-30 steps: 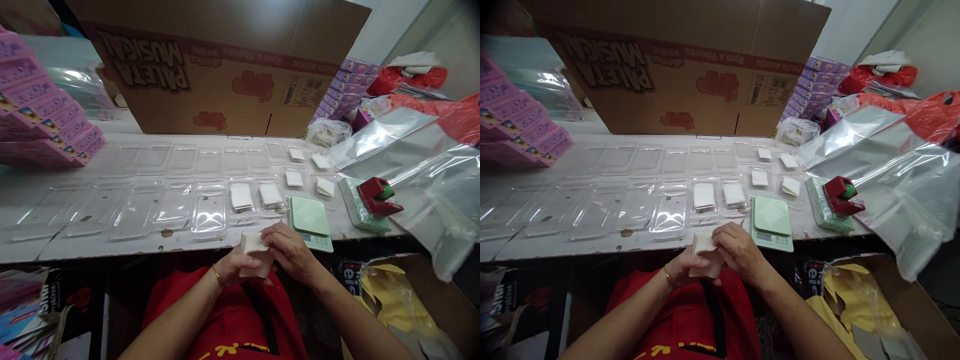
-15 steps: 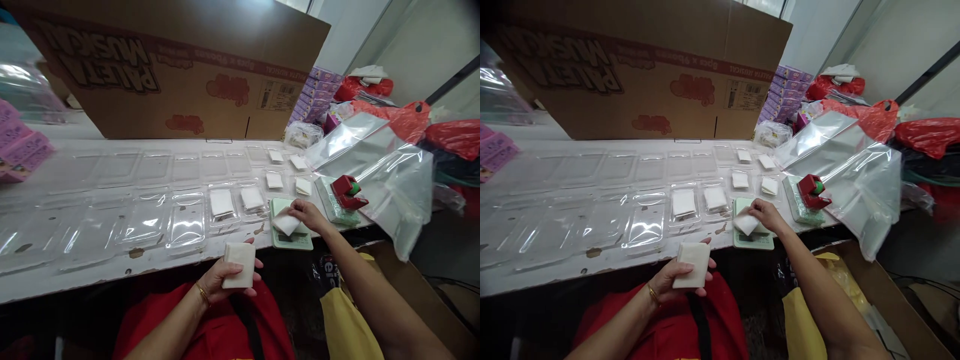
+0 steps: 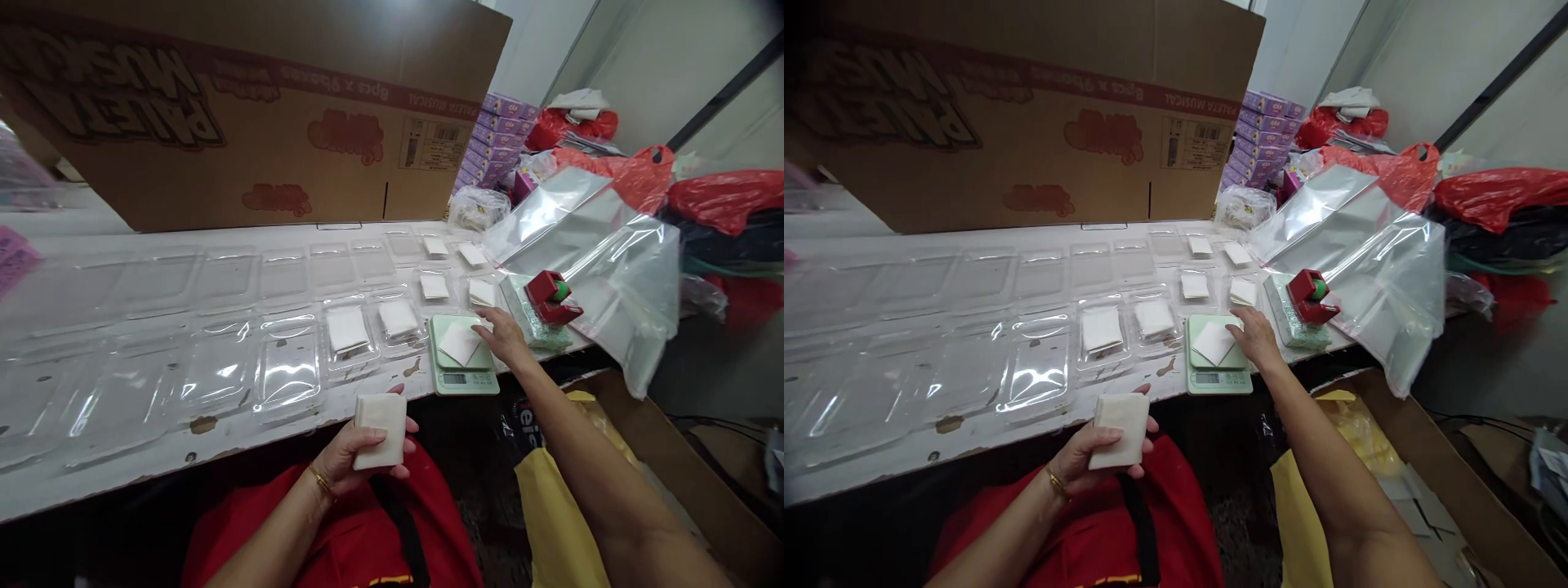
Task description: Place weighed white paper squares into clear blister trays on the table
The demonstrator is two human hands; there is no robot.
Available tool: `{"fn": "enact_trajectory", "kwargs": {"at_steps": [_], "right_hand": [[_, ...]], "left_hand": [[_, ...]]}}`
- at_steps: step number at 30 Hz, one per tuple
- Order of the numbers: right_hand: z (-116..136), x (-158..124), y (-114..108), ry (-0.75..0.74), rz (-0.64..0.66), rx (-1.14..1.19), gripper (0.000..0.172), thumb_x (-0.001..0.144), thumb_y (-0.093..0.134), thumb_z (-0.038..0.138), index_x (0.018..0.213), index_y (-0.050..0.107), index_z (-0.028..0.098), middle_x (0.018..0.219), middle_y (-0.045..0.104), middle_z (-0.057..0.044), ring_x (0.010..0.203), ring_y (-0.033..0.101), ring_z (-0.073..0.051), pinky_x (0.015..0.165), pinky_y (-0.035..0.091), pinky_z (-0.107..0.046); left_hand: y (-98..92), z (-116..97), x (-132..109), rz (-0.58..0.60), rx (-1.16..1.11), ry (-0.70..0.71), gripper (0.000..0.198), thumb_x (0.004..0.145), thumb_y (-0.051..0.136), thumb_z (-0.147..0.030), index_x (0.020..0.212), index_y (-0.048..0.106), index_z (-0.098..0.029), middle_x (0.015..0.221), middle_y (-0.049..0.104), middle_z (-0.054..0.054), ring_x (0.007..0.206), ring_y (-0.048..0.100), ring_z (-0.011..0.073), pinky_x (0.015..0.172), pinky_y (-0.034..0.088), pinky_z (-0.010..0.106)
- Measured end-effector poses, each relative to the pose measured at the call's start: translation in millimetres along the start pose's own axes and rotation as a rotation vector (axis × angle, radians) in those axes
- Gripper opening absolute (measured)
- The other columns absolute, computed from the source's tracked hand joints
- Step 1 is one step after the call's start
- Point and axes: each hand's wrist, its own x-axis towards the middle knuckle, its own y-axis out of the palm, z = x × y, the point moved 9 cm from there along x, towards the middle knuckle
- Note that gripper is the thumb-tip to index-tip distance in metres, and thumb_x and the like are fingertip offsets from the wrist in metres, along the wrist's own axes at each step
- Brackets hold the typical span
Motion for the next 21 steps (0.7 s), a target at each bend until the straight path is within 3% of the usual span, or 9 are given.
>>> {"fn": "enact_trajectory", "kwargs": {"at_steps": [9, 17, 21], "right_hand": [[1, -1, -7, 0.112, 0.055, 0.054, 0.025, 0.076, 0.055, 0.03, 0.099, 0.058, 0.02, 0.097, 0.061, -0.005, 0.08, 0.057, -0.018, 0.072, 0.044, -0.031], [-2, -1, 23, 0.246, 0.337, -0.025, 0.043, 0.069, 0.062, 0.041, 0.104, 0.056, 0.017, 0.097, 0.062, -0.007, 0.084, 0.056, -0.021, 0.071, 0.042, -0.032], [17, 4, 11, 0.201, 0.278, 0.025, 0.041, 0.07, 0.061, 0.04, 0.104, 0.056, 0.017, 0.094, 0.062, -0.007, 0.081, 0.056, -0.02, 0.071, 0.044, -0.032]], "left_hand": [[0.9, 1, -3, -0.021, 0.012, -0.014, 0.071, 0.079, 0.039, -0.009, 0.139, 0.005, -0.023, 0.11, 0.054, 0.016, 0.092, 0.057, 0.027, 0.067, 0.05, 0.043], [-1.2, 0, -3, -0.024, 0.009, -0.005, 0.069, 0.078, 0.039, -0.009, 0.139, 0.009, -0.022, 0.109, 0.054, 0.016, 0.092, 0.057, 0.0267, 0.067, 0.05, 0.043], [-0.3, -3, -4, -0.027, 0.016, 0.011, 0.068, 0.078, 0.042, -0.011, 0.138, 0.013, -0.023, 0.108, 0.054, 0.015, 0.092, 0.057, 0.0261, 0.067, 0.051, 0.042]]}}
